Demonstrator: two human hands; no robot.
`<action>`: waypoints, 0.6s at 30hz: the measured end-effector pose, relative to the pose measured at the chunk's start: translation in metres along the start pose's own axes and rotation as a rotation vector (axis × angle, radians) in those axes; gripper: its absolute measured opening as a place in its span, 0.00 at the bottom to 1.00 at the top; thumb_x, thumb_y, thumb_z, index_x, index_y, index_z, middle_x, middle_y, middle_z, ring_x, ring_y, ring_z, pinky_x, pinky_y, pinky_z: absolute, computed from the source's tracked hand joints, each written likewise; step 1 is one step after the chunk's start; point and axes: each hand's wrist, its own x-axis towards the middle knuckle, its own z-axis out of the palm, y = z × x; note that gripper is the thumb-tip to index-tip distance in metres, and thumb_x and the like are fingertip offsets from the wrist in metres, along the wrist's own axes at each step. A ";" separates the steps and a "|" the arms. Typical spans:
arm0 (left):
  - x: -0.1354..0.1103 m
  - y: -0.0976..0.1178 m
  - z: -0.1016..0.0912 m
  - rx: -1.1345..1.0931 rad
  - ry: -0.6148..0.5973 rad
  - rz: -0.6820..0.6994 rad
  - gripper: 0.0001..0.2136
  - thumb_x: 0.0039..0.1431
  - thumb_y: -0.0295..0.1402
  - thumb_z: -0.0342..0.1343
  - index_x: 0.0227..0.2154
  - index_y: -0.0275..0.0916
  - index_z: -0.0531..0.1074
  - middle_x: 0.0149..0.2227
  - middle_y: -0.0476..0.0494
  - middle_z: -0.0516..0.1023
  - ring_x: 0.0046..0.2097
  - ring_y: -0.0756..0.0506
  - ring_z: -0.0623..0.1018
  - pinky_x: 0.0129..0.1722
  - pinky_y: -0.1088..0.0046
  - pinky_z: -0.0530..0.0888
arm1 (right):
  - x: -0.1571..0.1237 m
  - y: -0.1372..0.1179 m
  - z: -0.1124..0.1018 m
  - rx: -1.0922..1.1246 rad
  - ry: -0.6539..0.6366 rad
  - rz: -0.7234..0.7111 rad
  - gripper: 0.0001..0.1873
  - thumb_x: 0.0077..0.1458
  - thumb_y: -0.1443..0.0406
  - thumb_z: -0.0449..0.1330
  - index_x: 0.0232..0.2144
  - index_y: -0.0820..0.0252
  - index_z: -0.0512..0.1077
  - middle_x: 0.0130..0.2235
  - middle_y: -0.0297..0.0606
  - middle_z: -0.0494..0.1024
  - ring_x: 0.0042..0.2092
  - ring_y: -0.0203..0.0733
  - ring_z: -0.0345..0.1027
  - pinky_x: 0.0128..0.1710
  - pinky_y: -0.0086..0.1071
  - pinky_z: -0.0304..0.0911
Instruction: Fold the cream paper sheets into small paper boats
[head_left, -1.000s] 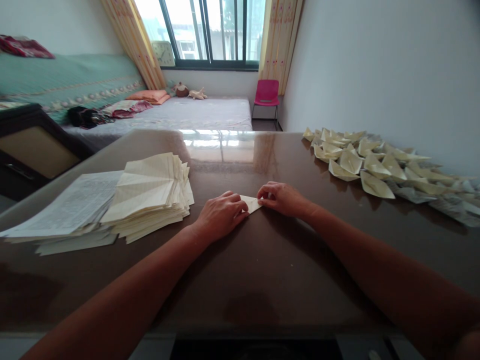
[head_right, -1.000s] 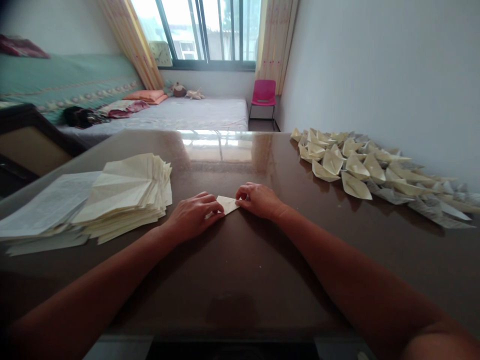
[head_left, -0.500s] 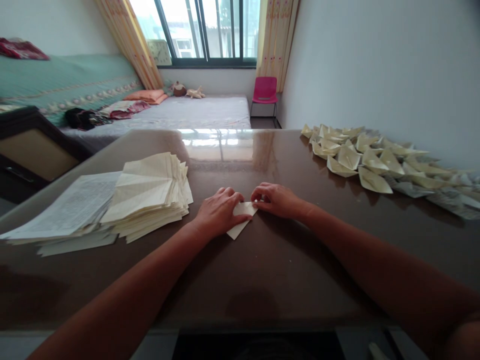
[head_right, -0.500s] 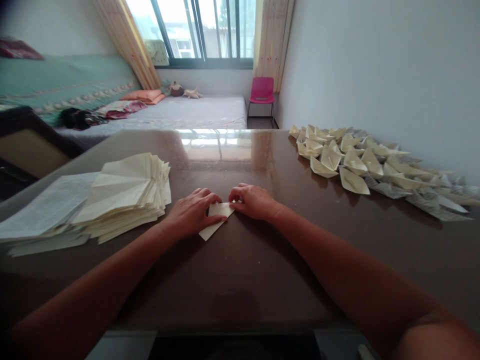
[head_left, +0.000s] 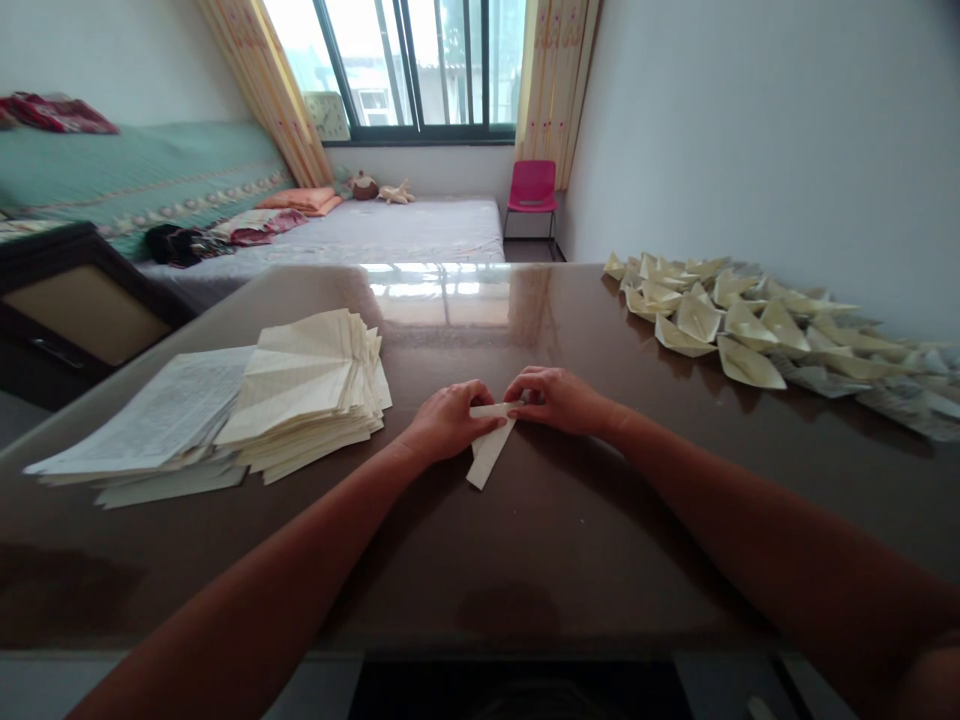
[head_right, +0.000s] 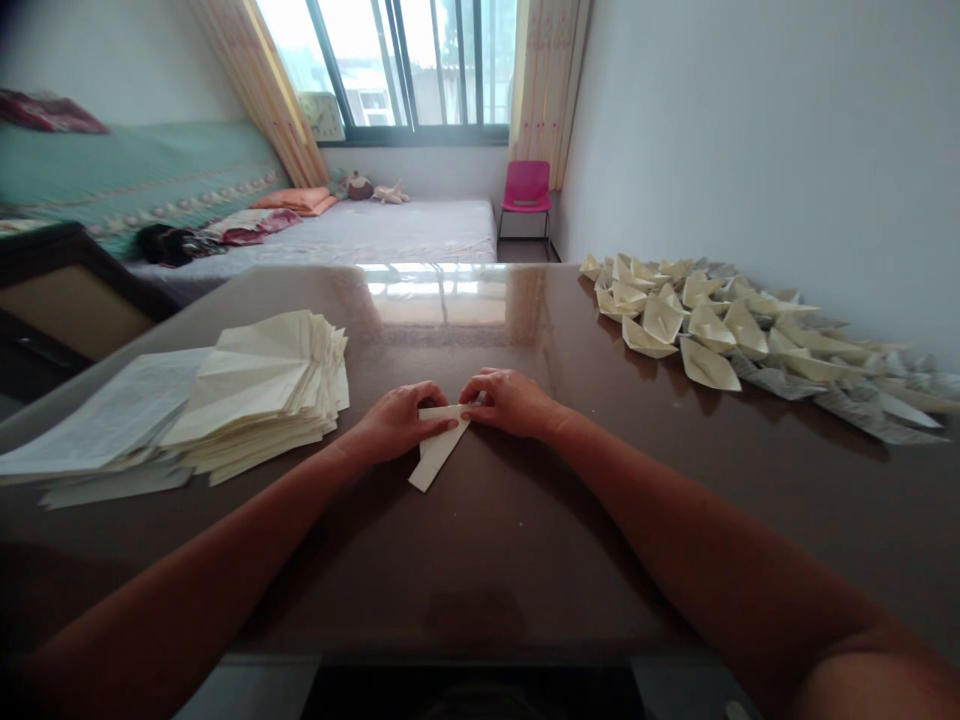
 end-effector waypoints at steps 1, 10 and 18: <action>-0.001 0.001 0.000 -0.026 -0.001 -0.002 0.11 0.52 0.43 0.58 0.33 0.41 0.73 0.32 0.50 0.77 0.34 0.47 0.74 0.32 0.73 0.66 | 0.000 0.001 -0.001 0.007 -0.004 -0.004 0.09 0.52 0.60 0.63 0.35 0.58 0.77 0.35 0.34 0.75 0.30 0.32 0.66 0.32 0.26 0.57; -0.005 0.006 -0.003 -0.078 0.071 0.011 0.10 0.56 0.40 0.54 0.33 0.39 0.73 0.29 0.49 0.76 0.33 0.48 0.74 0.32 0.74 0.67 | 0.002 0.002 -0.005 0.012 -0.068 -0.109 0.12 0.59 0.61 0.56 0.35 0.61 0.77 0.34 0.36 0.78 0.34 0.35 0.68 0.35 0.26 0.57; -0.005 0.003 -0.004 -0.092 0.098 0.121 0.12 0.57 0.43 0.53 0.36 0.42 0.76 0.38 0.49 0.80 0.41 0.45 0.76 0.41 0.73 0.69 | -0.001 -0.006 0.001 -0.127 -0.014 -0.155 0.13 0.62 0.61 0.52 0.34 0.62 0.73 0.35 0.37 0.73 0.36 0.35 0.64 0.36 0.26 0.54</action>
